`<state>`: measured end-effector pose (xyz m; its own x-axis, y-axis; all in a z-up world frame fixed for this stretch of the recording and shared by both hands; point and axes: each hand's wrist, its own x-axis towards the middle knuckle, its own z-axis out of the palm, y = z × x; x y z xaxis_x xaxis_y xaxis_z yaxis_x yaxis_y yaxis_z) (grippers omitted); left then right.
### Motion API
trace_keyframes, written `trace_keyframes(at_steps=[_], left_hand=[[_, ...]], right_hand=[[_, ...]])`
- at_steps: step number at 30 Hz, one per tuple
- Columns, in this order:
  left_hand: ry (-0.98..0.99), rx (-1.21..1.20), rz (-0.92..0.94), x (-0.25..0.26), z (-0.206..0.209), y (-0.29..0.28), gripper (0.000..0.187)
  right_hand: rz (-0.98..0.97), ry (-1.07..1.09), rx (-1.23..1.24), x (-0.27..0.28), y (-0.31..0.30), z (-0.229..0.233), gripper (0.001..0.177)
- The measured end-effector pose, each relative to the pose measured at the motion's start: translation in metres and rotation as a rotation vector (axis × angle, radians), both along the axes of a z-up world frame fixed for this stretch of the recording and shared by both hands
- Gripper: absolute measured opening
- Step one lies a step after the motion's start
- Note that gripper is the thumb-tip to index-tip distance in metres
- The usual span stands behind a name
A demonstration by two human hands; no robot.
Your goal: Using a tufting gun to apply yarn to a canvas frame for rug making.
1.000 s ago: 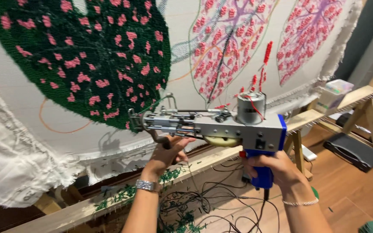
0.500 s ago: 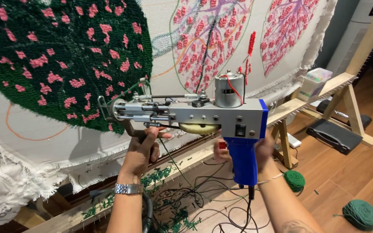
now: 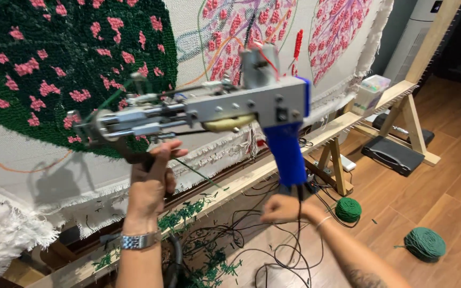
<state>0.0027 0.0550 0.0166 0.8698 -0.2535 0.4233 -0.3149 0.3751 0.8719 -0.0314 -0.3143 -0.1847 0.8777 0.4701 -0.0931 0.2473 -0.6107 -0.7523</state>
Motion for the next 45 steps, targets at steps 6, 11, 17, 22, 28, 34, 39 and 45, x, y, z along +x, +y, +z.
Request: trace_keyframes(at_steps=[6,11,17,22,28,34,39,45], left_hand=[[-0.043,-0.057,0.108,-0.009,0.01,0.021,0.042],[0.01,-0.082,0.076,-0.008,0.009,0.016,0.043],[0.043,-0.084,0.028,-0.011,0.006,-0.001,0.044],[0.002,-0.063,0.039,-0.015,0.009,-0.009,0.045],[0.003,-0.057,0.049,-0.017,0.01,-0.008,0.046],[0.025,-0.072,0.033,-0.018,0.011,-0.008,0.044],[0.019,-0.041,0.083,-0.02,0.01,-0.03,0.043],[0.065,-0.012,0.103,-0.024,-0.002,-0.097,0.042]], right_hand=[[-1.098,-0.028,-0.62,-0.076,-0.246,-0.181,0.061],[-1.364,-0.137,-0.345,-0.104,-0.311,-0.169,0.048],[-1.002,-0.994,0.113,-0.061,-0.196,0.107,0.032],[-0.556,-0.673,0.872,-0.069,-0.096,0.308,0.025],[-0.211,-0.668,1.066,-0.074,-0.05,0.383,0.02],[-0.213,-0.707,0.879,-0.083,-0.052,0.381,0.032],[-0.451,-0.172,0.034,-0.054,-0.14,0.281,0.027],[-0.568,0.167,0.147,-0.064,-0.234,0.195,0.025]])
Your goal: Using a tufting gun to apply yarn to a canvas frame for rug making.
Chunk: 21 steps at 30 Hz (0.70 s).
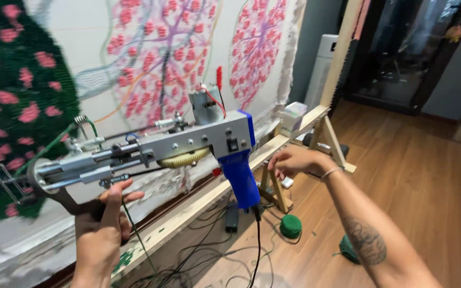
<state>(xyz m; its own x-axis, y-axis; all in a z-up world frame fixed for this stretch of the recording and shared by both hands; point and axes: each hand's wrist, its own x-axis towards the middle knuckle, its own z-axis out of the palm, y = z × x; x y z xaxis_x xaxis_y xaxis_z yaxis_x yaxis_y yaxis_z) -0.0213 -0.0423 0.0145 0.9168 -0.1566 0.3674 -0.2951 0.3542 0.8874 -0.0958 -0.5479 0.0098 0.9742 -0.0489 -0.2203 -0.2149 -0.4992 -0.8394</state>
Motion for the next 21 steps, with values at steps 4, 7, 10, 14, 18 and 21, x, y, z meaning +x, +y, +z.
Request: trace_keyframes(at_steps=[4,7,10,14,18,21], left_hand=[[0.051,0.047,-0.012,0.0,-0.023,-0.075,0.042],[0.114,0.048,-0.014,0.017,-0.054,-0.136,0.041],[0.105,0.042,-0.033,0.043,-0.097,-0.198,0.041],[0.149,0.003,-0.079,0.075,-0.154,-0.271,0.031],[0.108,0.046,-0.1,0.102,-0.202,-0.338,0.023],[0.195,0.148,-0.009,0.116,-0.217,-0.384,0.021]], right_hand=[[-0.058,-0.019,-0.123,-0.013,-0.053,-0.04,0.025],[-0.148,0.07,-0.081,0.009,-0.119,-0.111,0.021],[-0.233,0.088,0.023,0.034,-0.185,-0.196,0.019],[-0.343,0.085,-0.023,0.084,-0.262,-0.32,0.022],[-0.326,-0.395,0.043,0.149,-0.35,-0.484,0.046],[-0.382,-0.209,-0.128,0.19,-0.365,-0.526,0.047]])
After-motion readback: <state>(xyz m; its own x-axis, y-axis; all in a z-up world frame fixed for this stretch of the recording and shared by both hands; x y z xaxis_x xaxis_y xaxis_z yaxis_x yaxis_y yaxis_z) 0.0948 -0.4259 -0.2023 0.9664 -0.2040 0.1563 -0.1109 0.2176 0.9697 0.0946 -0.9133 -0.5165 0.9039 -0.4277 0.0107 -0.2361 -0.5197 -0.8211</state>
